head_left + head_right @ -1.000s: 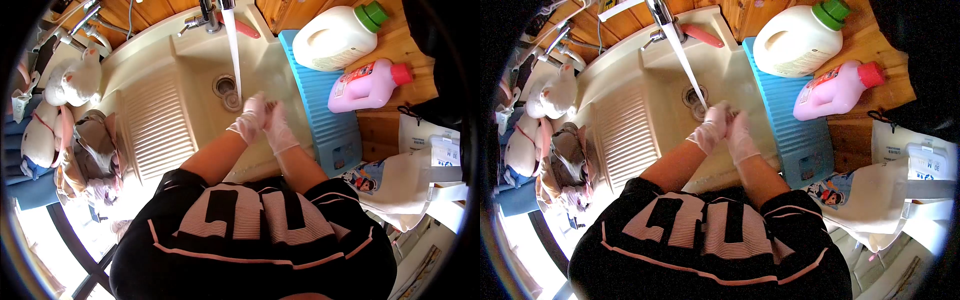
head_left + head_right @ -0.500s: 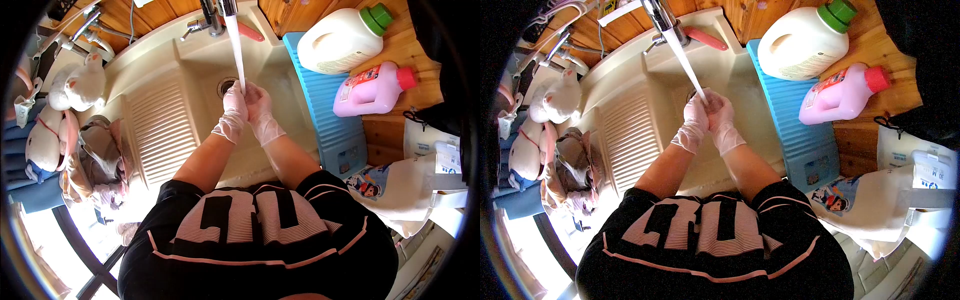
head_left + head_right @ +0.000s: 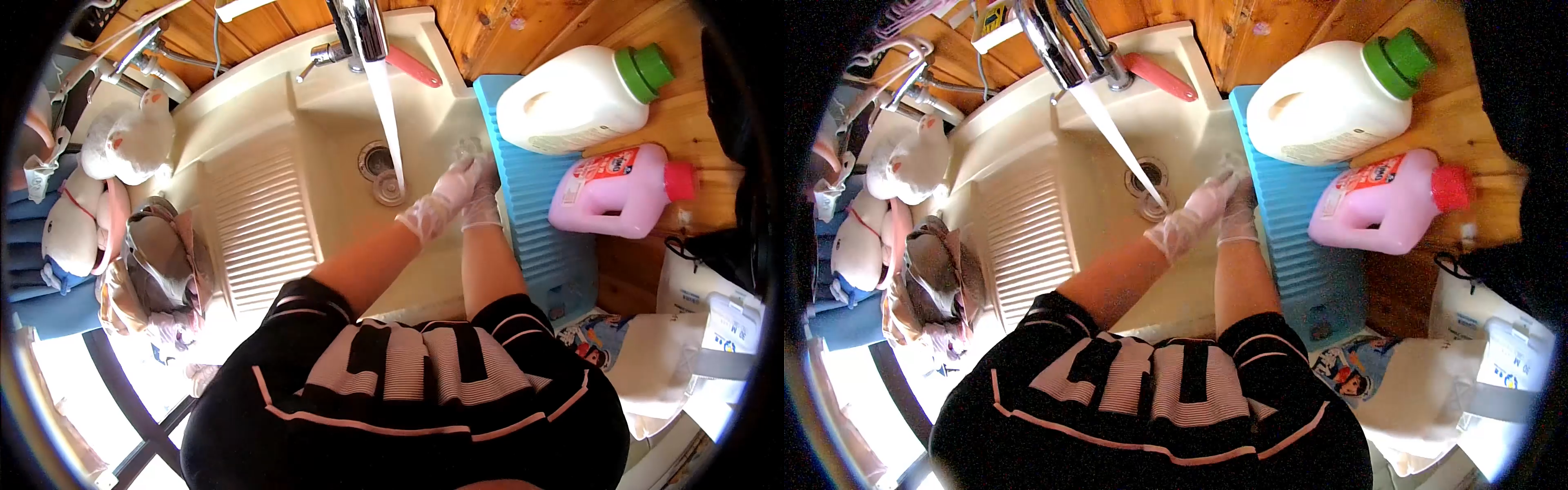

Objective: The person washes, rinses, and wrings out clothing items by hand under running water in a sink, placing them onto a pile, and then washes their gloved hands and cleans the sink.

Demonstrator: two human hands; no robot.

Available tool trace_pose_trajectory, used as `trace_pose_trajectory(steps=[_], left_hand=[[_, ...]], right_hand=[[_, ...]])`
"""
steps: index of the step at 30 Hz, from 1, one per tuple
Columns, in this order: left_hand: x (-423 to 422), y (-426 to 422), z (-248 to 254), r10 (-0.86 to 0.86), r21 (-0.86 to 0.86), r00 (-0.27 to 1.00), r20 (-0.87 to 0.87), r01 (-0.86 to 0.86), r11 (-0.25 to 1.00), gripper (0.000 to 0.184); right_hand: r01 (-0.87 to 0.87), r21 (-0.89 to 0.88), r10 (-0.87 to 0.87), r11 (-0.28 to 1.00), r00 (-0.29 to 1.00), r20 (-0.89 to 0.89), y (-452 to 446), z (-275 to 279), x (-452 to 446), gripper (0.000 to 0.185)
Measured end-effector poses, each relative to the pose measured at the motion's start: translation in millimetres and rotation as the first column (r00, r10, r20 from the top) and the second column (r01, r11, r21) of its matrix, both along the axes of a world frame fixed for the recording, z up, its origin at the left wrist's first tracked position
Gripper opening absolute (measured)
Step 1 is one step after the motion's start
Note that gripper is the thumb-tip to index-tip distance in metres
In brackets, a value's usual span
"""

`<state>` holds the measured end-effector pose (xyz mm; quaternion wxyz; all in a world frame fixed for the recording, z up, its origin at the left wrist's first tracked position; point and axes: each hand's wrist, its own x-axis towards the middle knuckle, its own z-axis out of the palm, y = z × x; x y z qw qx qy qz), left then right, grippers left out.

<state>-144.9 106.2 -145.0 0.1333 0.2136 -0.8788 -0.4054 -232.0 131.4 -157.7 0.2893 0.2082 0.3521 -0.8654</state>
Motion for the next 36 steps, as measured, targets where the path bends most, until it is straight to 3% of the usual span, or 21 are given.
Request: trace_pose_trajectory(steps=[1,2,3,5,6,8,10,11,12,14,17,20,21,23,25,27,29,31,33,35,36], left_hand=[[20,5,-1,-0.083,-0.132,0.995,0.047,0.089,0.987,0.031],[39,4,8,-0.149,-0.097,0.976,0.159,0.166,0.981,0.026],[59,0,23,-0.157,0.114,0.967,0.200,0.137,0.984,0.025],[100,-8,74,-0.089,0.478,0.962,0.258,-0.047,0.877,0.023],[120,-11,101,-0.013,0.615,0.957,0.291,-0.177,0.768,0.023],[161,-18,121,0.183,0.292,0.982,0.057,-0.191,0.937,0.024],[198,-38,96,0.186,-0.030,0.894,-0.407,-0.216,0.976,0.031],[213,-51,108,0.247,-0.107,0.938,-0.245,-0.279,0.954,0.035],[227,-62,120,0.316,-0.188,0.946,-0.078,-0.325,0.927,0.039],[249,-79,110,0.446,-0.266,0.895,-0.002,-0.431,0.863,0.042],[257,-106,113,0.509,-0.544,0.838,0.197,-0.339,0.767,0.058],[264,-119,99,0.570,-0.648,0.774,0.276,-0.288,0.705,0.069],[264,-121,99,0.548,-0.629,0.746,0.379,-0.226,0.744,0.074],[252,-121,108,0.583,-0.623,0.709,0.397,-0.258,0.738,0.075],[252,-115,109,0.599,-0.613,0.678,0.426,-0.271,0.742,0.075],[254,-119,108,0.591,-0.611,0.683,0.429,-0.262,0.747,0.074],[255,-120,104,0.599,-0.638,0.691,0.406,-0.255,0.726,0.074],[256,-121,104,0.608,-0.642,0.692,0.390,-0.270,0.718,0.073],[254,-119,108,0.616,-0.617,0.684,0.390,-0.303,0.727,0.072],[253,-120,111,0.619,-0.609,0.681,0.393,-0.312,0.729,0.071],[253,-120,112,0.619,-0.603,0.679,0.394,-0.317,0.732,0.070]], right_hand=[[-0.076,0.284,0.118,0.956,0.983,-0.137,-3,-4,-6,0.037],[-0.084,0.560,0.261,0.824,0.934,-0.244,-3,-5,-4,0.039],[-0.022,0.804,0.444,0.595,0.842,-0.306,-6,-9,-6,0.042],[0.163,0.968,0.689,0.192,0.680,-0.251,-4,-19,1,0.046],[0.201,0.975,0.734,0.097,0.647,-0.207,-2,-27,4,0.049],[0.288,0.956,0.826,-0.059,0.551,-0.115,-3,-73,13,0.056],[0.505,0.829,0.930,-0.242,0.364,0.049,-12,-94,24,0.056],[0.360,0.933,0.956,-0.007,0.276,-0.099,-25,-86,36,0.054],[0.398,0.916,0.960,0.045,0.236,-0.150,-32,-96,49,0.054],[0.477,0.866,0.958,0.150,0.146,-0.246,-37,-112,63,0.053],[-0.104,0.984,0.984,0.147,-0.089,-0.156,-10,-69,49,0.051],[0.011,0.972,0.734,0.236,0.653,-0.186,21,-77,47,0.050],[0.294,0.950,0.838,0.100,0.490,-0.240,21,-87,53,0.050],[0.791,0.611,0.982,-0.024,0.132,-0.133,25,-104,74,0.050],[0.460,0.886,0.992,0.063,-0.125,-0.006,7,-97,101,0.049],[0.303,0.936,0.915,0.179,-0.402,-0.045,-6,-71,117,0.046],[0.345,0.837,0.738,0.424,-0.667,-0.100,-7,-48,121,0.042],[-0.148,0.980,0.934,0.131,-0.313,-0.172,-17,-57,116,0.038],[-0.197,0.975,0.969,0.107,-0.200,-0.147,-19,-67,108,0.035],[0.258,0.915,0.909,0.310,-0.363,-0.205,-23,-68,96,0.034],[0.076,0.972,0.957,0.222,-0.206,-0.202,-29,-70,95,0.034]])
